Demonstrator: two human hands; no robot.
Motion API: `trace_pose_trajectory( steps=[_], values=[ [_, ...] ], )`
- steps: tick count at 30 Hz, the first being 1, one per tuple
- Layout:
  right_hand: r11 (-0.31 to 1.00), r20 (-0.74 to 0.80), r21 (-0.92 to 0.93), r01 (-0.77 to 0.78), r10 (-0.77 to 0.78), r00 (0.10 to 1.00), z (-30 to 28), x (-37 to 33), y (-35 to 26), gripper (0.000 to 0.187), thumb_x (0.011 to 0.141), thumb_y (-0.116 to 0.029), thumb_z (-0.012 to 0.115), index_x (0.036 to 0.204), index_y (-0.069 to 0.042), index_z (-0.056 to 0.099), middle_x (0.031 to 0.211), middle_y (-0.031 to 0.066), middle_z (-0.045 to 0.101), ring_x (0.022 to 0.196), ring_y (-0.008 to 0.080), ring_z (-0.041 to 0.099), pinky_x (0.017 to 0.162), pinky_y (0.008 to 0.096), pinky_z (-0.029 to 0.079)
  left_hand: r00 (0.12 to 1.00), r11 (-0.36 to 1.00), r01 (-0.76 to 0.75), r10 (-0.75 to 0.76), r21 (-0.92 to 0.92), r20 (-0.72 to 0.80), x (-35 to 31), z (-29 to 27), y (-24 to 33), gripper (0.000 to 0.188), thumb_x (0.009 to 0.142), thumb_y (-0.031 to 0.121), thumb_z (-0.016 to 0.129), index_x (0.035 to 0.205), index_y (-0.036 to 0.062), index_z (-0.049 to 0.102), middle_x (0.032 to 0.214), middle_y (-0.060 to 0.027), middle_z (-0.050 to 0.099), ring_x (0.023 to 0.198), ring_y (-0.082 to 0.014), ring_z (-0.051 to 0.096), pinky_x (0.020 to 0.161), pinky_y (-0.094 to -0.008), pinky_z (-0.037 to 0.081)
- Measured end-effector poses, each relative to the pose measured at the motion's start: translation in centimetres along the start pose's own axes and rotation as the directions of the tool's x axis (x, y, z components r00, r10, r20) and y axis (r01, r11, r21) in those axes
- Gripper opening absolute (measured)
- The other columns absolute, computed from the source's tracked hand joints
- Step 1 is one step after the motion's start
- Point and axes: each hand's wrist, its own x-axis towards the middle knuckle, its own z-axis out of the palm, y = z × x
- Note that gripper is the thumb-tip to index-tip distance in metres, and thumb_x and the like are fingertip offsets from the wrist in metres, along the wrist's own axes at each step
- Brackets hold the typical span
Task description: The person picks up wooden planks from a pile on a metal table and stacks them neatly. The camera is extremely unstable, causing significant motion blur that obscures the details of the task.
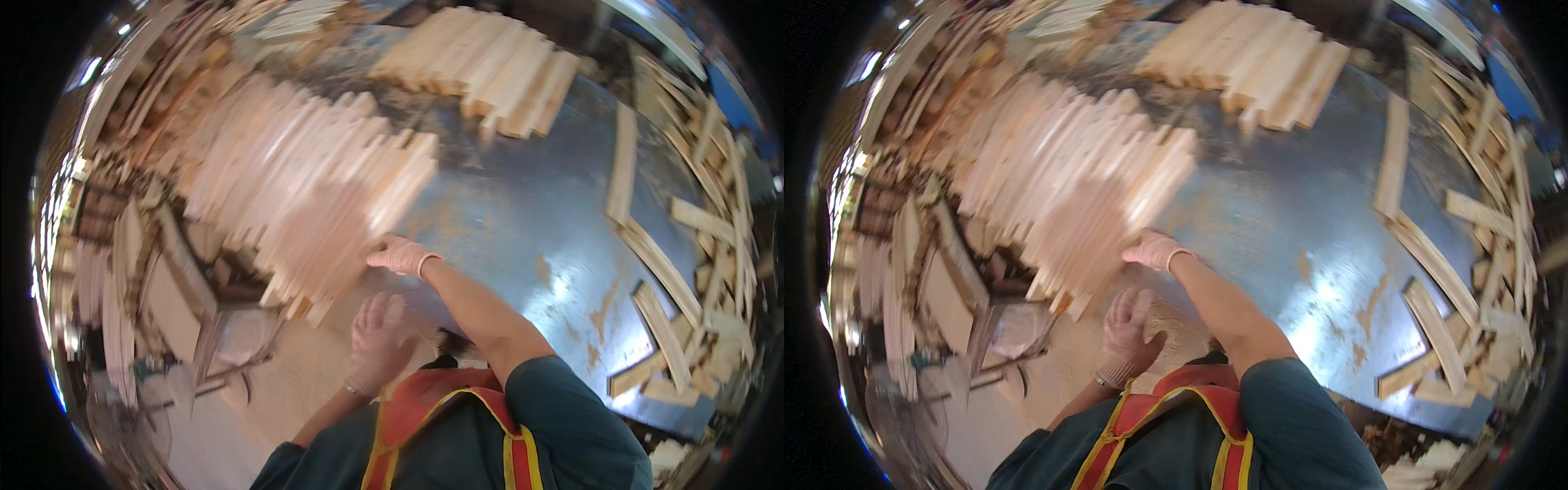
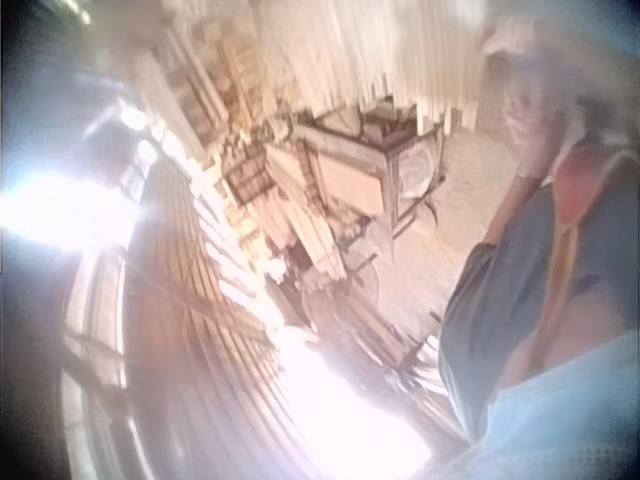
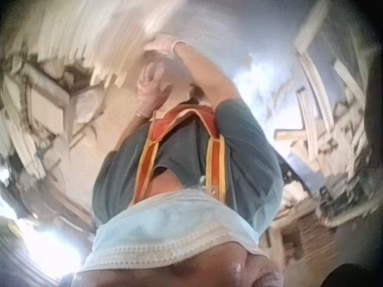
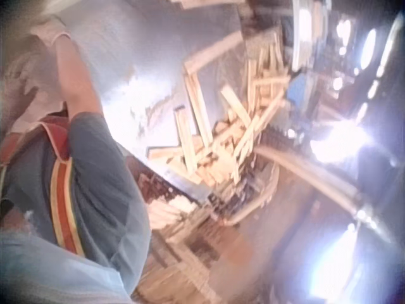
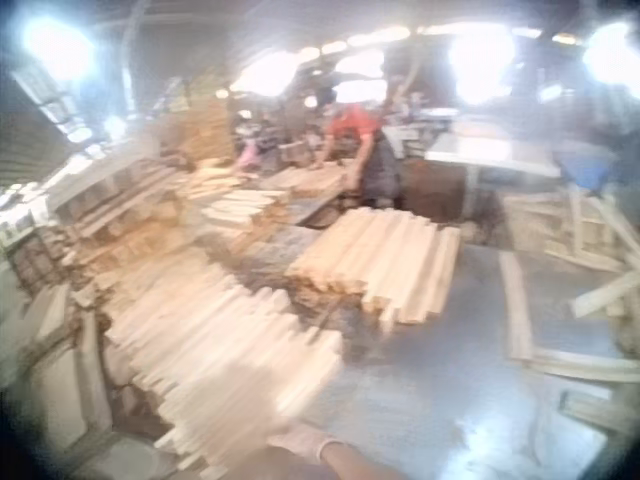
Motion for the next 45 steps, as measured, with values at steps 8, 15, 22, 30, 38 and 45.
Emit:
trace_pose_trajectory(
  steps=[8,15,22,30,38,45],
  values=[
    [0.912,-0.791,-0.264,-0.313,-0.019,0.612,-21.8,-21.0,19.9,0.052,0.085,-0.037,0.072,0.126,-0.006,0.063,0.123,0.0231,0.067,0.122,0.0415,0.064,0.106,0.0467,0.053,0.984,0.994,-0.108,0.102,0.032,0.144,3.4,2.9,2.5,0.087,0.080,0.032,0.084,0.156,0.0123,0.048,0.157,-0.0201,0.047,0.147,-0.0439,0.043,0.117,-0.0582,0.038],
    [0.855,-0.933,0.108,-0.508,0.264,0.246,-34.5,-22.8,31.2,0.071,0.080,-0.041,0.077,0.139,-0.007,0.057,0.137,0.0195,0.060,0.129,0.0395,0.061,0.109,0.0455,0.052,0.888,0.922,-0.385,0.365,0.021,0.281,11.8,6.4,15.0,0.091,0.078,0.031,0.086,0.157,0.0078,0.046,0.157,-0.0199,0.046,0.145,-0.0434,0.045,0.118,-0.0562,0.038],
    [0.980,-0.871,-0.105,-0.171,-0.007,0.492,-22.3,-24.1,27.5,0.076,0.081,-0.041,0.077,0.142,-0.007,0.050,0.134,0.0229,0.056,0.118,0.0416,0.061,0.098,0.0516,0.051,0.909,0.909,-0.406,0.391,0.091,0.148,18.2,11.9,26.2,0.093,0.083,0.034,0.084,0.161,0.0065,0.041,0.158,-0.0227,0.045,0.146,-0.0445,0.044,0.120,-0.0554,0.038],
    [0.634,-0.945,0.221,-0.741,-0.050,-0.324,-26.7,-47.0,45.1,0.063,0.092,-0.056,0.070,0.124,-0.003,0.065,0.127,0.0237,0.065,0.121,0.0430,0.061,0.108,0.0550,0.046,0.963,0.974,0.024,-0.084,0.225,0.258,20.2,16.8,25.9,0.107,0.081,0.053,0.084,0.164,0.0065,0.035,0.165,-0.0199,0.037,0.143,-0.0437,0.047,0.117,-0.0515,0.044],
    [0.852,-0.777,0.498,0.160,0.521,-0.353,-21.7,-46.0,44.4,0.079,0.081,-0.035,0.079,0.143,0.003,0.047,0.126,0.0287,0.065,0.110,0.0386,0.067,0.097,0.0481,0.055,0.915,0.713,0.330,-0.081,-0.618,0.395,20.9,14.7,22.0,0.084,0.087,0.017,0.075,0.163,0.0023,0.041,0.143,-0.0133,0.057,0.123,-0.0263,0.063,0.100,-0.0369,0.055],
    [0.302,-0.774,0.585,0.753,0.484,0.407,-5.7,-29.2,26.2,0.104,0.091,-0.017,0.082,0.169,0.004,0.016,0.150,0.0186,0.053,0.128,0.0259,0.058,0.109,0.0375,0.051,0.753,0.097,0.633,0.158,-0.768,0.639,15.7,10.1,18.4,0.071,0.091,0.001,0.066,0.159,0.0026,0.048,0.124,-0.0049,0.065,0.106,-0.0145,0.064,0.088,-0.0296,0.055]
  ],
)
